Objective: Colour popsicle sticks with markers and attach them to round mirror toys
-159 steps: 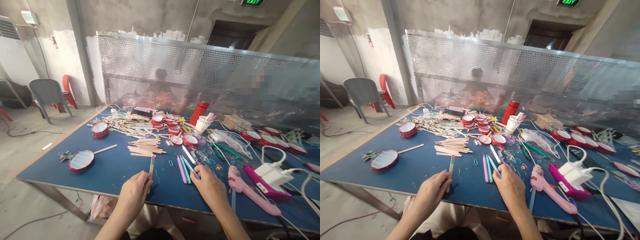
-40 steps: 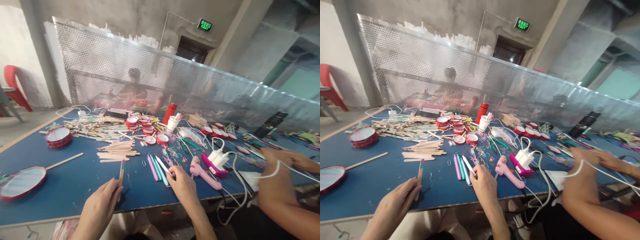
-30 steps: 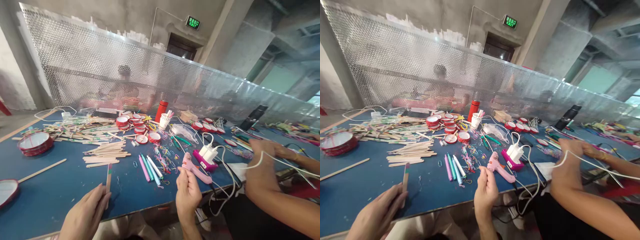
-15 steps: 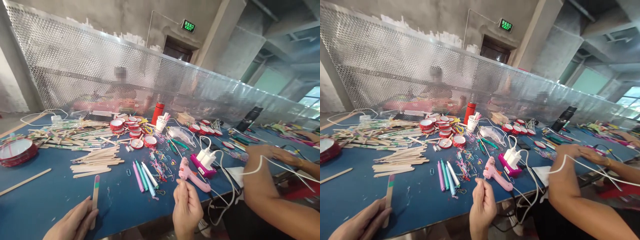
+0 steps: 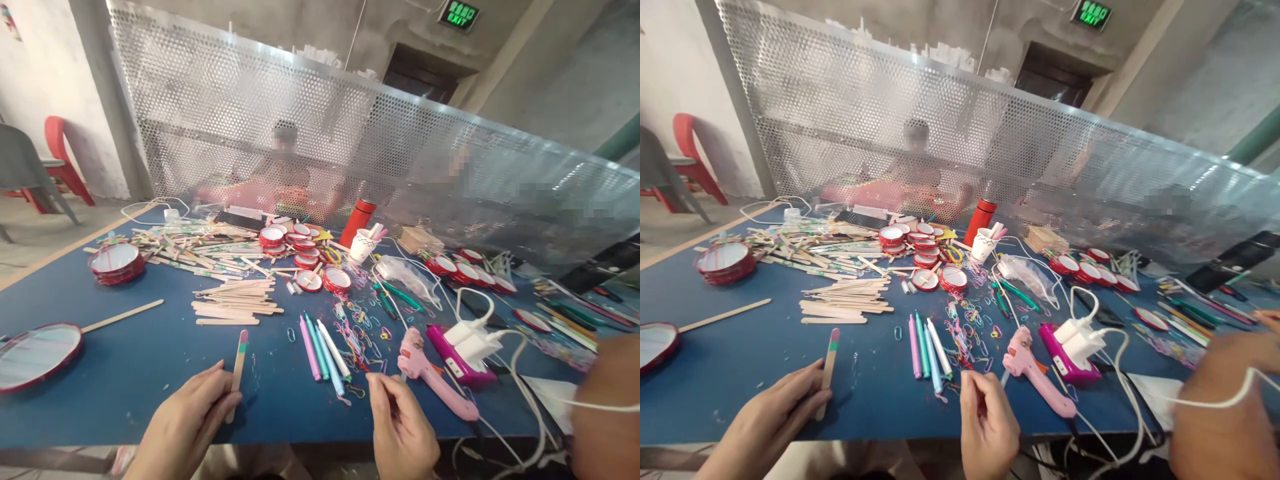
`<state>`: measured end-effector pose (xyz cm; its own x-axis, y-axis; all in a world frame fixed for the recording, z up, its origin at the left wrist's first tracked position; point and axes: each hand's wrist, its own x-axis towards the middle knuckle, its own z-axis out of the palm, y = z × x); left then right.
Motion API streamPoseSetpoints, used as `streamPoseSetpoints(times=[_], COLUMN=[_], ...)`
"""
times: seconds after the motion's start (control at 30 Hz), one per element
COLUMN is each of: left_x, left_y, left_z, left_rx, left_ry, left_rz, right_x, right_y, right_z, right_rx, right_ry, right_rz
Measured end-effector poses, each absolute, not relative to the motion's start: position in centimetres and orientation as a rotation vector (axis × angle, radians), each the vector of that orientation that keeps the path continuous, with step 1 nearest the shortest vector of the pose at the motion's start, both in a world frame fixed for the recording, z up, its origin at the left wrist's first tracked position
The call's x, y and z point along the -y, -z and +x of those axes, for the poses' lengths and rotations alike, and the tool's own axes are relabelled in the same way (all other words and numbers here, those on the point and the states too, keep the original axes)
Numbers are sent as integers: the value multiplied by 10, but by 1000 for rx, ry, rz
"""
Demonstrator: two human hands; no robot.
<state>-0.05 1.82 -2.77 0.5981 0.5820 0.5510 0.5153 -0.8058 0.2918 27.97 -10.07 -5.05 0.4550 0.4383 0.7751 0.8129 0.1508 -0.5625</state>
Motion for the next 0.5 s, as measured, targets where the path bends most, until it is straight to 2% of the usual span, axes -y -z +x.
streamPoseSetpoints(times=[0.2, 0.5], left_x=[-18, -12], left_y=[27, 20], left_z=[-1, 1], left_rx=[-906, -928], left_ry=[-963, -1001], left_rz=[2732, 2625], right_x=[93, 89], right_y=[32, 41], right_z=[282, 291], right_rx=[1576, 1824], right_ry=[437, 489], right_rz=[-1430, -1503])
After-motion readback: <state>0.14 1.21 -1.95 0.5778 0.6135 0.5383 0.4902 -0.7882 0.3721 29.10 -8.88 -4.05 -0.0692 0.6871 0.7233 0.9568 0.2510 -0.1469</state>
